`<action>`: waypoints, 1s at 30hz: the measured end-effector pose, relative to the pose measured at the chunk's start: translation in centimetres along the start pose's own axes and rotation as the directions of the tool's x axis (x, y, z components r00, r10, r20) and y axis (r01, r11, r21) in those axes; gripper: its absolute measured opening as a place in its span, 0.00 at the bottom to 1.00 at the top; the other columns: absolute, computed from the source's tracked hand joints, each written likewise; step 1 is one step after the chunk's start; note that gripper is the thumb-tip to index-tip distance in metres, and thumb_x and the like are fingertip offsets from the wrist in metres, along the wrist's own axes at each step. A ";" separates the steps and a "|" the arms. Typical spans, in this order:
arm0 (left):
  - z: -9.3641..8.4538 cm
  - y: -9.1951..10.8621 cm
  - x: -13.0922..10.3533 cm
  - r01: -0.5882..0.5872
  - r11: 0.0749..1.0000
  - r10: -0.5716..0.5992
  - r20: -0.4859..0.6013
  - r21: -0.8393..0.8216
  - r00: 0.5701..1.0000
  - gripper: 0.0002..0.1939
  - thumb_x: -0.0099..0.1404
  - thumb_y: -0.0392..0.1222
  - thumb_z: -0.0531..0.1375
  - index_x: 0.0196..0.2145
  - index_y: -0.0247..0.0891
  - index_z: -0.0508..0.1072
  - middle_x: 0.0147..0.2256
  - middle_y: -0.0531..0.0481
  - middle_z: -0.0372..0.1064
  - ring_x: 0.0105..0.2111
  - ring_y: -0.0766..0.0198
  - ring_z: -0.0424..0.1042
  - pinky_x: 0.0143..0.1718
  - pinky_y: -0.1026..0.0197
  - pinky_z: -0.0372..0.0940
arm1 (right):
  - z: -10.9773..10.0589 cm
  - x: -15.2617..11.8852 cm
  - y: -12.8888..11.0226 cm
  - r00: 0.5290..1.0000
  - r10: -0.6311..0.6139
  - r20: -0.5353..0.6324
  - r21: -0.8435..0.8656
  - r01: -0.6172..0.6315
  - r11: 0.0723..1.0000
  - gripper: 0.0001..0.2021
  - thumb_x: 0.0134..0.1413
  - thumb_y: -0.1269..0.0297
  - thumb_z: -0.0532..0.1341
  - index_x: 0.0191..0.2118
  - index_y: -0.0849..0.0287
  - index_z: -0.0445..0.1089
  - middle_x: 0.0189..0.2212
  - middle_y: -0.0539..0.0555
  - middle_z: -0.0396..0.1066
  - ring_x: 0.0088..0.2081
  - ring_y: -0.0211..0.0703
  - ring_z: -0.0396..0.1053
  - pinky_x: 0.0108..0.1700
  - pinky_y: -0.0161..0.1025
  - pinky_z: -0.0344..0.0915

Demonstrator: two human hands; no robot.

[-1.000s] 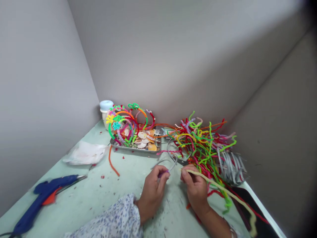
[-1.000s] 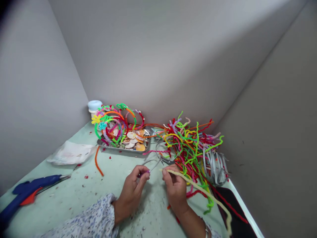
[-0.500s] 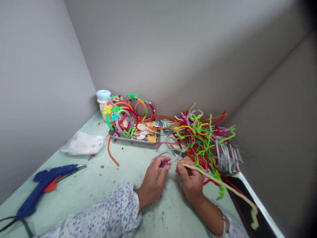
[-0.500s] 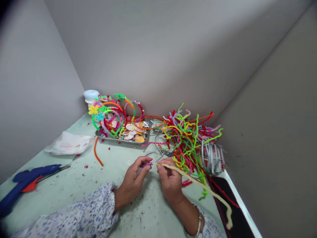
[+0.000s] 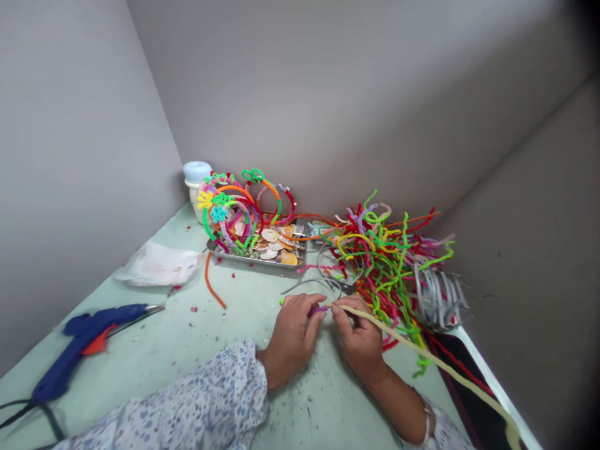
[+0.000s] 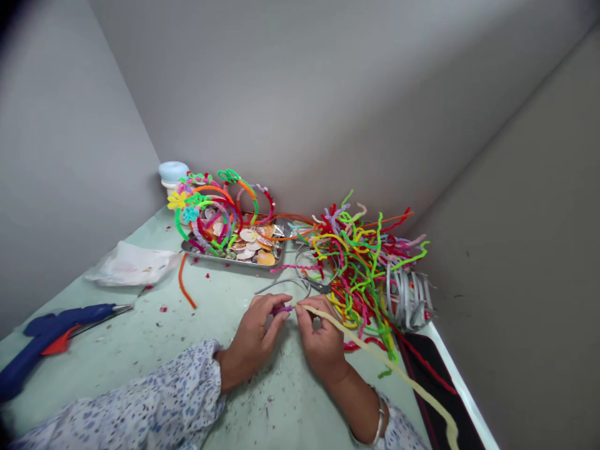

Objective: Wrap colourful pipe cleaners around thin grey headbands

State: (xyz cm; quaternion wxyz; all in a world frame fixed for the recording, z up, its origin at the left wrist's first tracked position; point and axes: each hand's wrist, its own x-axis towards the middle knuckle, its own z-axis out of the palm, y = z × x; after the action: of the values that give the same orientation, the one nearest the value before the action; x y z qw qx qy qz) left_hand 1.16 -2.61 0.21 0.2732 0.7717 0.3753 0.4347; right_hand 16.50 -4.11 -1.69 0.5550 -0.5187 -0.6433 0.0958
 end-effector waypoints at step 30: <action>0.1 -0.2 0.2 0.038 0.996 -0.039 0.012 0.082 0.999 0.07 0.69 0.37 0.50 0.40 0.37 0.68 0.36 0.49 0.68 0.38 0.62 0.65 0.42 0.57 0.58 | -0.1 0.3 -1.0 0.994 -0.095 0.060 -0.075 0.099 0.992 0.04 0.54 0.72 0.60 0.35 0.57 0.70 0.29 0.51 0.70 0.33 0.40 0.68 0.36 0.38 0.66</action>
State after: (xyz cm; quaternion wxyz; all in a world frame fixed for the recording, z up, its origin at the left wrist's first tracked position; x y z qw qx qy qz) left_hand 1.24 -2.32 0.06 0.2522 0.7777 0.4060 0.4083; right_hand 16.11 -4.37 -0.78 0.5201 -0.5050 -0.6863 0.0582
